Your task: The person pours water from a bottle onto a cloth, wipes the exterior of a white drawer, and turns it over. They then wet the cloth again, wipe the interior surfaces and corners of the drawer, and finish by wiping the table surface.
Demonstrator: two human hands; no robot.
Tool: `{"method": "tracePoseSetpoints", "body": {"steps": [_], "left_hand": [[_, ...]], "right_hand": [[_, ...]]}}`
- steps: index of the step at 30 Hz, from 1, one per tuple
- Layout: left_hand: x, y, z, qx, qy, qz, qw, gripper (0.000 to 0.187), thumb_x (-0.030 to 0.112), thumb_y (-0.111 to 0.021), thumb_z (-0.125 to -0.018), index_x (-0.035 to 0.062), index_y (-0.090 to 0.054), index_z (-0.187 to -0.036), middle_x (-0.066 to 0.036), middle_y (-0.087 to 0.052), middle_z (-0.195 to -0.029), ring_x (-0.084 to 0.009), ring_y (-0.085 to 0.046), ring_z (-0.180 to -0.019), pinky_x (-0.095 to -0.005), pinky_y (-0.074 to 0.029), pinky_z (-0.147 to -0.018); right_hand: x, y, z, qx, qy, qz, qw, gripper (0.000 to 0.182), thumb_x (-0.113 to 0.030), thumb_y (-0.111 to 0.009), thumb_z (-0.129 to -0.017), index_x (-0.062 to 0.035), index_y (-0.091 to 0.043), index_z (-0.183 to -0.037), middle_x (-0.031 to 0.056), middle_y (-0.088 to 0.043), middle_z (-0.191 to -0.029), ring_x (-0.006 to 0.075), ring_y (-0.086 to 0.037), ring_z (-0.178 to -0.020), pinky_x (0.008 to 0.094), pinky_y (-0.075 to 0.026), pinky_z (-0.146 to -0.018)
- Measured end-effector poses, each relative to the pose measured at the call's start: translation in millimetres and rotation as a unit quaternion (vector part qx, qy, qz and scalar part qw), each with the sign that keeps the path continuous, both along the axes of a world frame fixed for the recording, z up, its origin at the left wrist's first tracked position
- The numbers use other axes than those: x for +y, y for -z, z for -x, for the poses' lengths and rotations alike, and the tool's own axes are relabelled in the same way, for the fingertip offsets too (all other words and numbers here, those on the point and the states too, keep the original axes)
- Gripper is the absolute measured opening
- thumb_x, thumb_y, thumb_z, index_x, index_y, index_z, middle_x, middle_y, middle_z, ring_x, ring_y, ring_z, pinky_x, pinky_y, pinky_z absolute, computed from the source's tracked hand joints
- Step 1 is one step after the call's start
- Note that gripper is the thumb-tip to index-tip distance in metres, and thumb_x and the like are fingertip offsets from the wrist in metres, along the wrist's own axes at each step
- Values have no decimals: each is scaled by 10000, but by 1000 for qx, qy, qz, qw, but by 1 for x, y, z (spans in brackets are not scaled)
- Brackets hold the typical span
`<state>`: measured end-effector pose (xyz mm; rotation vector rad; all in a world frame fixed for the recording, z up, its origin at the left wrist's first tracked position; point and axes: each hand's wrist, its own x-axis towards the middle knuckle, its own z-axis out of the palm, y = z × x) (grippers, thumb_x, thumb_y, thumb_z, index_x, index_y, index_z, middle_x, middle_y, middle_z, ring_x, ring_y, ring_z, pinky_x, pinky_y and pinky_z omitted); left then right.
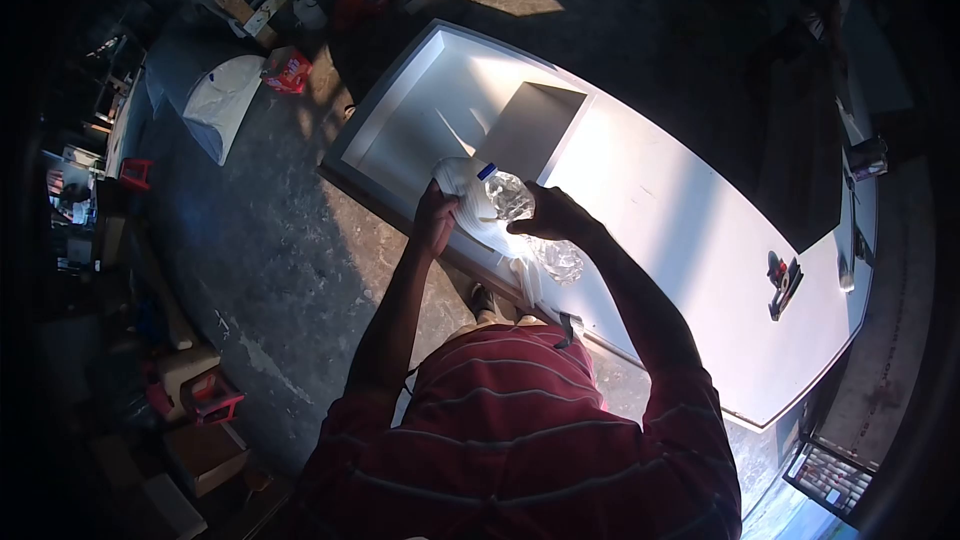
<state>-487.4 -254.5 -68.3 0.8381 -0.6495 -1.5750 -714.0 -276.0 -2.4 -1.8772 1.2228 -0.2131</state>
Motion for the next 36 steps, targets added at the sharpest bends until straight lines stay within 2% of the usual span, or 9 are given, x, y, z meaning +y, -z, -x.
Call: {"method": "tracePoseSetpoints", "body": {"steps": [5, 7, 13, 16, 19, 21, 25, 35, 36], "left_hand": [[-2, 6, 3, -4, 47, -5, 999, 568, -68, -468, -754, 43, -410, -1308, -71, -521, -1195, -189, -522, -1127, -340, -419, -988], [-1, 1, 7, -8, 66, -10, 998, 602, -68, -465, -744, 40, -383, -1331, -82, -502, -1235, -205, -500, -1173, -357, -400, -1025], [10, -7, 14, -1, 54, -28, 998, 542, -63, -461, -756, 31, -436, -1289, -72, -538, -1170, -186, -535, -1103, -344, -426, -969], [13, -8, 18, -3, 60, -12, 998, 550, -52, -466, -759, 24, -418, -1301, -84, -533, -1185, -199, -530, -1121, -355, -418, -986], [18, -24, 29, 15, 60, -23, 998, 572, -37, -468, -763, 20, -387, -1326, -104, -521, -1221, -218, -521, -1149, -374, -407, -1009], [19, -36, 37, 21, 73, -13, 997, 601, -31, -485, -762, 16, -357, -1348, -120, -500, -1263, -238, -506, -1180, -395, -394, -1031], [17, -44, 48, 17, 113, -7, 993, 613, -22, -506, -768, 11, -340, -1358, -124, -488, -1281, -244, -496, -1197, -410, -391, -1040], [19, -54, 74, 44, 143, -9, 989, 627, -33, -511, -803, 59, -307, -1389, -111, -457, -1326, -241, -450, -1250, -439, -350, -1071], [19, -54, 75, 46, 145, -5, 988, 629, -30, -513, -804, 59, -304, -1391, -108, -458, -1326, -239, -449, -1251, -440, -348, -1072]], "right_hand": [[30, 28, 14, -9, 54, 64, 996, 737, -383, -762, -710, -21, -436, -1264, 232, -644, -1047, 389, -626, -986, 447, -496, -867], [48, 26, 24, -60, 181, 79, 978, 676, -347, -767, -729, -21, -452, -1230, 222, -643, -1051, 369, -629, -1004, 425, -504, -856], [91, 87, 118, -259, 478, 174, 821, 537, -204, -795, -757, 2, -516, -1167, 96, -637, -1039, 183, -608, -957, 313, -473, -871], [112, 104, 181, -199, 573, 285, 743, 464, -118, -764, -780, 19, -530, -1156, 99, -615, -1074, 165, -586, -979, 306, -472, -866], [135, 121, 235, 10, 689, 291, 664, 699, -365, -798, -710, -7, -502, -1233, 201, -603, -1158, 328, -598, -1048, 410, -464, -910], [145, 142, 262, 74, 712, 310, 626, 743, -410, -807, -689, -6, -491, -1227, 218, -639, -1061, 366, -631, -982, 441, -502, -840], [156, 158, 283, 29, 714, 346, 608, 700, -381, -806, -707, 0, -498, -1207, 206, -643, -1064, 344, -637, -974, 430, -504, -829], [169, 155, 265, -32, 705, 321, 631, 640, -280, -772, -778, 26, -476, -1255, 166, -595, -1160, 260, -576, -1057, 369, -441, -925], [173, 160, 254, -40, 763, 328, 556, 626, -270, -750, -799, 26, -463, -1269, 159, -584, -1154, 260, -552, -1062, 370, -424, -937]]}}
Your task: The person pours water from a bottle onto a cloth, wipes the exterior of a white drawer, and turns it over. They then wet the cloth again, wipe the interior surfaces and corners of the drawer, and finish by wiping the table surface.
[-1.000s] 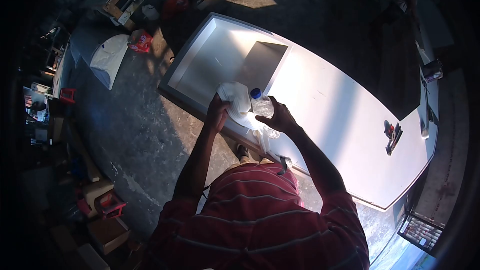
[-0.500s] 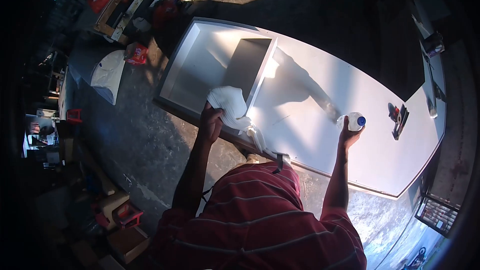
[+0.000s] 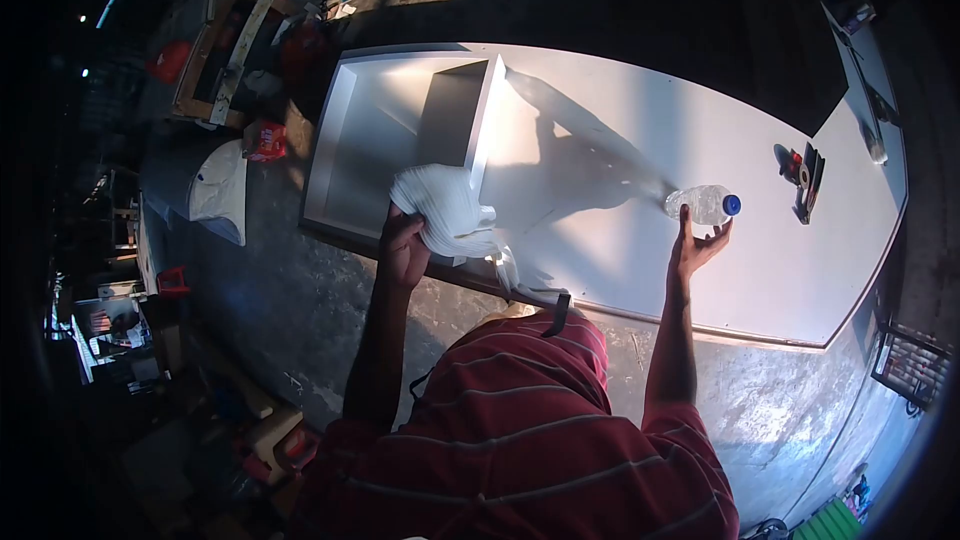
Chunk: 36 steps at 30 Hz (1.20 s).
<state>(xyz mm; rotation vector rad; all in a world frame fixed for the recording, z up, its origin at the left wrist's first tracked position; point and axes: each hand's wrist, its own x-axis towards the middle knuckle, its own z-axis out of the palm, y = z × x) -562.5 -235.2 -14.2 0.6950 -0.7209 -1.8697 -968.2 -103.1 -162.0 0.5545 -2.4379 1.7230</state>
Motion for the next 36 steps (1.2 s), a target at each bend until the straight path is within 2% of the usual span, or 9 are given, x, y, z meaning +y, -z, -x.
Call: {"method": "tracePoseSetpoints", "body": {"steps": [3, 9, 12, 21, 23, 24, 26, 31, 36], "left_hand": [[3, -11, 9, 1, 1, -8, 1000, 625, -20, -517, -812, 60, -301, -1394, -108, -459, -1326, -238, -451, -1250, -434, -351, -1070], [17, -17, 45, 28, 48, -11, 998, 624, -20, -510, -824, 63, -293, -1403, -111, -455, -1322, -228, -459, -1241, -404, -360, -1067], [12, -10, 53, 28, 28, 6, 999, 572, -14, -525, -825, 47, -349, -1366, -97, -478, -1284, -212, -474, -1208, -383, -375, -1046], [12, 4, -19, -256, -10, 128, 958, 450, 71, -574, -862, 50, -437, -1291, -101, -539, -1211, -239, -545, -1138, -368, -470, -929], [10, 30, -72, -554, 69, 363, 746, 480, 115, -637, -821, 64, -472, -1268, -111, -541, -1212, -324, -509, -1184, -462, -408, -1003], [11, 38, -91, -555, 71, 362, 746, 480, 115, -637, -821, 64, -472, -1268, -111, -541, -1212, -324, -509, -1184, -462, -408, -1003], [16, 53, -121, -748, 152, 455, 459, 544, 209, -723, -749, 88, -514, -1236, -120, -535, -1225, -329, -472, -1224, -549, -305, -1058], [-3, 104, -149, -745, 195, 476, 425, 412, 256, -697, -760, 106, -555, -1116, -93, -552, -1128, -284, -512, -1130, -556, -300, -1036], [-22, 120, -157, -672, 181, 535, 479, 257, 260, -637, -814, 104, -563, -1005, -87, -555, -975, -280, -549, -972, -506, -384, -936]], "right_hand": [[19, 23, -47, -144, -3, 188, 972, 605, -295, -669, -862, 26, -423, -1311, 150, -547, -1151, 260, -498, -1056, 389, -390, -951], [-51, -91, -186, -227, -541, 198, 785, 784, -489, -651, -821, 4, -370, -1362, 171, -490, -1283, 268, -408, -1264, 384, -350, -1010], [-81, -103, -195, -410, -644, 81, 640, 662, -516, -658, -818, -9, -501, -1215, 58, -586, -879, 124, -539, -762, 251, -421, -642], [-82, -116, -206, -532, -539, 11, 653, 350, -425, -600, -909, -86, -614, -822, -86, -433, -554, 21, -350, -466, 218, -263, -450], [-77, -120, -198, -508, -540, 19, 671, 347, -420, -605, -906, -77, -625, -856, -72, -472, -584, 26, -388, -489, 220, -288, -466], [-76, -120, -191, -497, -539, 24, 679, 348, -415, -611, -903, -67, -629, -883, -60, -503, -615, 32, -417, -514, 224, -312, -483], [-72, -120, -181, -472, -532, 34, 702, 358, -404, -623, -897, -49, -638, -937, -35, -564, -678, 44, -476, -566, 232, -359, -517], [-69, -97, -150, -389, -517, 41, 761, 330, -234, -511, -952, 36, -524, -1141, 138, -652, -886, 245, -678, -696, 366, -585, -620], [-43, -89, -150, -400, -401, 94, 819, 272, -150, -497, -953, 36, -538, -1147, 118, -648, -955, 211, -670, -775, 363, -585, -665]]}}
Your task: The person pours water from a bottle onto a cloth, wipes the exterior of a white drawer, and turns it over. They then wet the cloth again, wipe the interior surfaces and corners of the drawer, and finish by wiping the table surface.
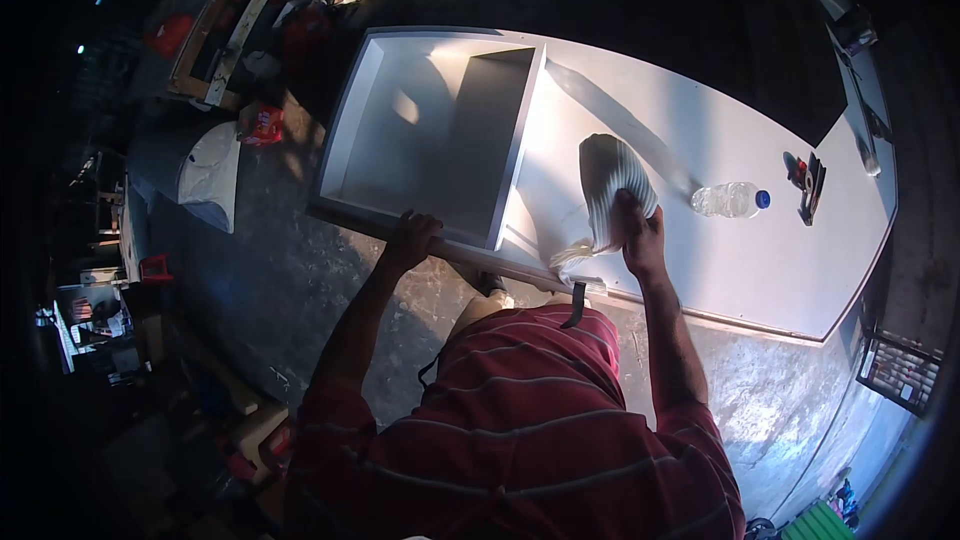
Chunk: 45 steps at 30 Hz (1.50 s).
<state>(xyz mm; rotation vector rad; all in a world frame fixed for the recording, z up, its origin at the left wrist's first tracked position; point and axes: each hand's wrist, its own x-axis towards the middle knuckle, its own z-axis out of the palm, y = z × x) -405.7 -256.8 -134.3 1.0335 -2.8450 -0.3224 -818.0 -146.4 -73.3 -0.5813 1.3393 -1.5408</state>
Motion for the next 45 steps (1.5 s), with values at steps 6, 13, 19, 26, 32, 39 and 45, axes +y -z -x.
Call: {"method": "tracePoseSetpoints", "body": {"steps": [6, 13, 19, 26, 32, 39, 45], "left_hand": [[-23, -16, -2, 27, 66, 24, 997, 250, 272, -631, -829, 75, -550, -960, -88, -570, -949, -272, -568, -905, -448, -421, -796], [-106, -210, 31, 134, 93, 75, 984, 372, 368, -600, -859, 91, -540, -617, -53, -566, -616, -248, -599, -587, -361, -468, -555], [-197, -254, 72, 203, 29, 187, 961, 440, 267, -461, -932, -6, -525, -592, -222, -520, -582, -388, -539, -525, -442, -375, -488], [-278, -338, 53, 225, 5, 98, 969, 436, 290, -474, -903, -71, -521, -663, -201, -451, -535, -203, -487, -498, -395, -362, -547], [-288, -391, 32, 230, -83, 113, 963, 388, 290, -464, -916, -78, -546, -822, -218, -584, -754, -277, -582, -731, -402, -386, -651], [-249, -386, 87, 79, -59, 52, 994, 436, 315, -440, -914, -79, -496, -737, -179, -508, -632, -184, -512, -632, -394, -385, -624], [-252, -355, 88, 3, -36, 1, 999, 470, 310, -441, -882, -74, -433, -611, -134, -396, -483, -147, -432, -490, -407, -356, -528]], "right_hand": [[34, -27, -29, -14, 84, 35, 996, 245, -150, -543, -940, 20, -568, -1115, 62, -622, -970, 129, -596, -877, 280, -493, -758], [68, -36, -57, -26, 189, 53, 980, 270, -123, -501, -962, 12, -529, -1194, 46, -590, -1018, 112, -568, -899, 262, -480, -756], [64, -32, -61, -50, 216, 77, 972, 245, -117, -500, -958, 10, -546, -1162, 43, -598, -983, 113, -583, -877, 256, -489, -744], [57, -15, -51, 45, 136, 43, 989, 246, -123, -527, -935, 46, -585, -1104, 89, -638, -1025, 159, -596, -941, 298, -468, -850], [27, -32, -59, 73, 77, 49, 993, 295, -27, -474, -898, 54, -524, -1177, 124, -617, -1096, 201, -586, -1034, 330, -443, -933], [-17, -65, -76, 144, 40, 113, 982, 356, 38, -434, -851, 42, -497, -1201, 174, -608, -1104, 268, -582, -1068, 346, -437, -931], [-72, -106, -115, 374, 47, 134, 917, 486, 94, -497, -766, 32, -460, -1247, 282, -447, -1305, 471, -498, -1138, 460, -461, -939]]}}
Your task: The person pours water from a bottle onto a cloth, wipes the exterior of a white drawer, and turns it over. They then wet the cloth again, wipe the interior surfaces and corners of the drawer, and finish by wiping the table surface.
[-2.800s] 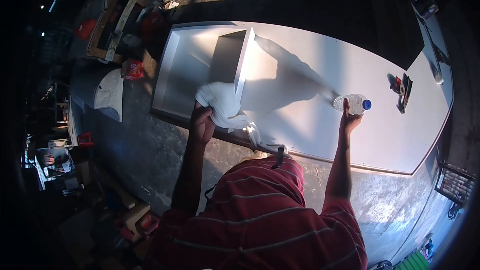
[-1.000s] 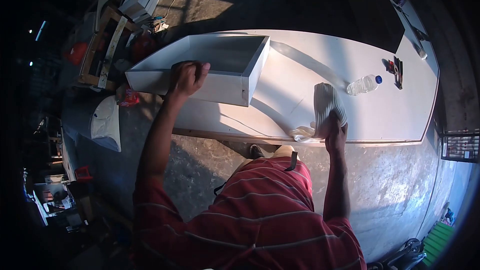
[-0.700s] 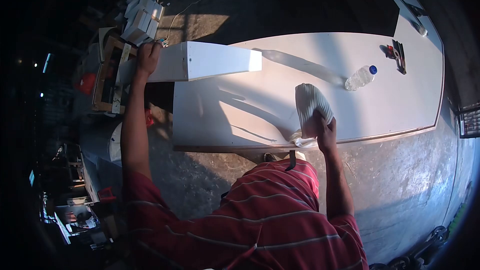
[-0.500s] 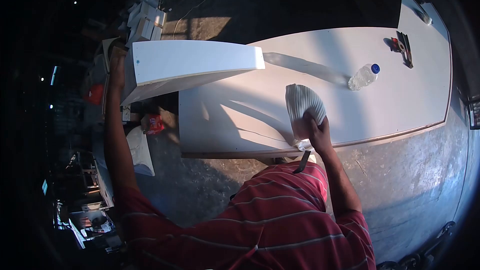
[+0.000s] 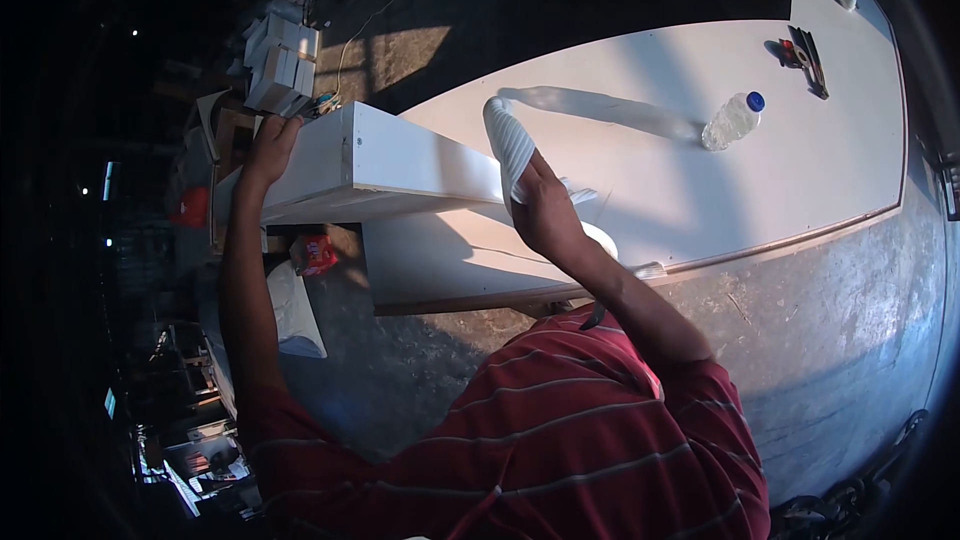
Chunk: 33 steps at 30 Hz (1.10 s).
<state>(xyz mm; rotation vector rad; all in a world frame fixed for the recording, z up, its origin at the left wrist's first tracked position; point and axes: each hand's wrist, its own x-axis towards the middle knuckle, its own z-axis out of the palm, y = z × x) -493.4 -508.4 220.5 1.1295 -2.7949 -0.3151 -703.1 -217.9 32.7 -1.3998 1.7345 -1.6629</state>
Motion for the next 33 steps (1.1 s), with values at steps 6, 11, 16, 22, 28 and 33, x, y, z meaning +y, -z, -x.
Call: {"method": "tracePoseSetpoints", "body": {"steps": [6, 11, 16, 22, 28, 33], "left_hand": [[1, 23, -5, -12, 7, -31, 999, 446, 295, -438, -875, -63, -409, -611, -135, -382, -485, -143, -426, -487, -398, -340, -506], [0, 33, -12, 15, -26, -18, 999, 469, 317, -439, -898, -69, -425, -631, -128, -399, -490, -139, -427, -497, -406, -337, -513], [9, 21, 0, -12, -38, -35, 999, 486, 351, -441, -940, -44, -484, -659, -46, -457, -564, -127, -446, -577, -370, -358, -581], [15, 23, 8, 56, -17, 7, 998, 475, 365, -458, -929, -64, -537, -742, -70, -519, -613, -150, -505, -640, -356, -392, -643], [9, 21, 10, 45, -25, -16, 999, 395, 275, -434, -925, -83, -592, -865, -192, -637, -769, -216, -625, -761, -361, -438, -720], [-10, 24, 5, -29, -83, -30, 996, 464, 358, -460, -928, -82, -572, -833, -81, -559, -679, -137, -549, -717, -336, -412, -692]], "right_hand": [[-41, -51, -60, 114, -73, 106, 985, 607, 99, -582, -673, 66, -371, -1242, 248, -189, -1475, 469, -185, -1369, 534, -278, -1105], [-39, 1, -63, 58, -89, 92, 990, 623, 60, -593, -683, 62, -339, -1252, 260, -165, -1479, 492, -163, -1365, 527, -263, -1113], [-47, 69, -82, -9, -54, 175, 983, 735, -71, -482, -801, -77, -181, -1471, 231, -103, -1515, 482, -111, -1384, 532, -198, -1126], [-81, -25, -65, -27, -93, 205, 974, 693, -114, -449, -839, -52, -171, -1471, 224, -120, -1524, 428, -191, -1379, 482, -141, -1148], [-77, 41, -57, -94, -97, 210, 968, 723, -24, -390, -786, 1, -143, -1465, 243, -59, -1533, 375, -91, -1426, 434, -162, -1147], [-79, 69, -55, -313, -94, 143, 934, 629, 44, -412, -824, -24, -278, -1434, 211, -109, -1530, 367, -190, -1405, 415, -259, -1111]]}}
